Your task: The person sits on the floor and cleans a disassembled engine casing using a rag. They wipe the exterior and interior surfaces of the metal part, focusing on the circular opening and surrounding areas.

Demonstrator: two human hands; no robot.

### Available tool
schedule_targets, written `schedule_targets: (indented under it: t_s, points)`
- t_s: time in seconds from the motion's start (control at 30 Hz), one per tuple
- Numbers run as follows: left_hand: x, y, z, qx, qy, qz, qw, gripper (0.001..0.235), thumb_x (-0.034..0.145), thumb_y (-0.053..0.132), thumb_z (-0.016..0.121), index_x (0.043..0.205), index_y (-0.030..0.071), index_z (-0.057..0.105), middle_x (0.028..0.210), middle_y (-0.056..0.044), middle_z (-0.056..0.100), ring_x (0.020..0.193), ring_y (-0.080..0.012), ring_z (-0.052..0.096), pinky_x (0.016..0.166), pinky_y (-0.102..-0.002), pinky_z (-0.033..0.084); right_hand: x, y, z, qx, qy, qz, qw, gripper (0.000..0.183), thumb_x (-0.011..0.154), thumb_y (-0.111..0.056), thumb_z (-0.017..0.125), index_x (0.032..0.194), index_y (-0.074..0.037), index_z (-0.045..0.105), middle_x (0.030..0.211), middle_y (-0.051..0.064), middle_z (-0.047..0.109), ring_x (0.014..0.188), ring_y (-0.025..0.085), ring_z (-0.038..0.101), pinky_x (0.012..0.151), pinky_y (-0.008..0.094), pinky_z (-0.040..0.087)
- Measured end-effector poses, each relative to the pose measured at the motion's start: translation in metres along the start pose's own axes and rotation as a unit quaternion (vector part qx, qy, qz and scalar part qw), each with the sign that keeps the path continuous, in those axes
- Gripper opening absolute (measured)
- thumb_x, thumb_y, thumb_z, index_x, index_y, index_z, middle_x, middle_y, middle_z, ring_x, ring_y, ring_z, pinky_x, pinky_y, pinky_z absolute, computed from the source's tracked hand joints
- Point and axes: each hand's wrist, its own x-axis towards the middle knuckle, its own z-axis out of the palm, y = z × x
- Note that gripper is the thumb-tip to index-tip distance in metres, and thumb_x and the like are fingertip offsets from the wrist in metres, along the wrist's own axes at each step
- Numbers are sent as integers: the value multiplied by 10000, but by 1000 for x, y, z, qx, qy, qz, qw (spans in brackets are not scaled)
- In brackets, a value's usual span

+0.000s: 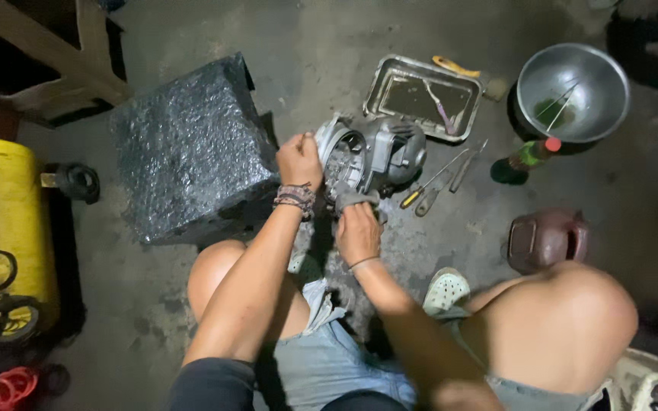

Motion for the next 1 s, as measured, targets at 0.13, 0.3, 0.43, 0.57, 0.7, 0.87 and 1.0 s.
schedule_targets:
  t_s: [0.13, 0.3, 0.43, 0.57, 0.7, 0.87, 1.0]
  points:
    - [-7, 19, 5, 0, -2, 32, 999, 366, 963, 227, 558, 683, -6, 591, 667, -268, 595, 705, -469, 632, 629, -444, 495, -2, -6, -30, 78, 26, -23, 996, 58, 849, -43, 648, 809, -64, 612, 756, 148, 565, 837, 411, 581, 721, 526, 509]
    - [-1, 16, 2, 1, -10, 66, 998, 360, 979, 227, 560, 692, 10, 573, 690, -264, 606, 732, -443, 656, 638, -428, 504, 10, -10, -42, 108, 13, -22, 994, 170, 916, -106, 622, 768, -69, 547, 733, 152, 536, 835, 412, 539, 777, 534, 442]
    - [-4, 20, 3, 6, 13, 49, 999, 356, 972, 215, 553, 677, 16, 568, 667, -258, 591, 709, -450, 641, 623, -436, 494, 1, -19, -50, 224, 24, 33, 974, 351, 1056, -194, 503, 738, -73, 420, 677, 126, 341, 727, 402, 428, 731, 484, 403]
    - [-7, 22, 1, 0, -1, 28, 1000, 359, 969, 223, 556, 698, -6, 609, 666, -264, 605, 724, -475, 632, 658, -464, 499, -1, -6, -35, 126, -7, 35, 991, 289, 1006, -142, 556, 740, -60, 481, 710, 147, 473, 802, 394, 494, 848, 510, 421]
    - [-9, 12, 4, 5, -8, 7, 1000, 343, 972, 233, 543, 724, 18, 645, 710, -247, 633, 707, -402, 656, 674, -448, 513, 1, -19, -46, 134, 18, 42, 990, 327, 986, -173, 609, 724, -71, 442, 695, 152, 397, 804, 410, 481, 798, 512, 399]
    - [-4, 27, 4, 15, -6, 44, 999, 335, 965, 231, 559, 694, 39, 604, 653, -232, 594, 694, -437, 637, 636, -431, 502, 29, 1, -39, 187, 25, 16, 982, 322, 999, -154, 594, 728, -79, 437, 696, 156, 396, 765, 415, 480, 749, 485, 416]
    - [-8, 20, 2, 7, -3, 55, 998, 337, 956, 211, 561, 653, 66, 568, 612, -214, 565, 618, -381, 615, 594, -382, 477, 39, 14, -37, 206, -28, -17, 978, 251, 960, -115, 622, 750, -64, 493, 740, 177, 491, 816, 443, 543, 751, 504, 456]
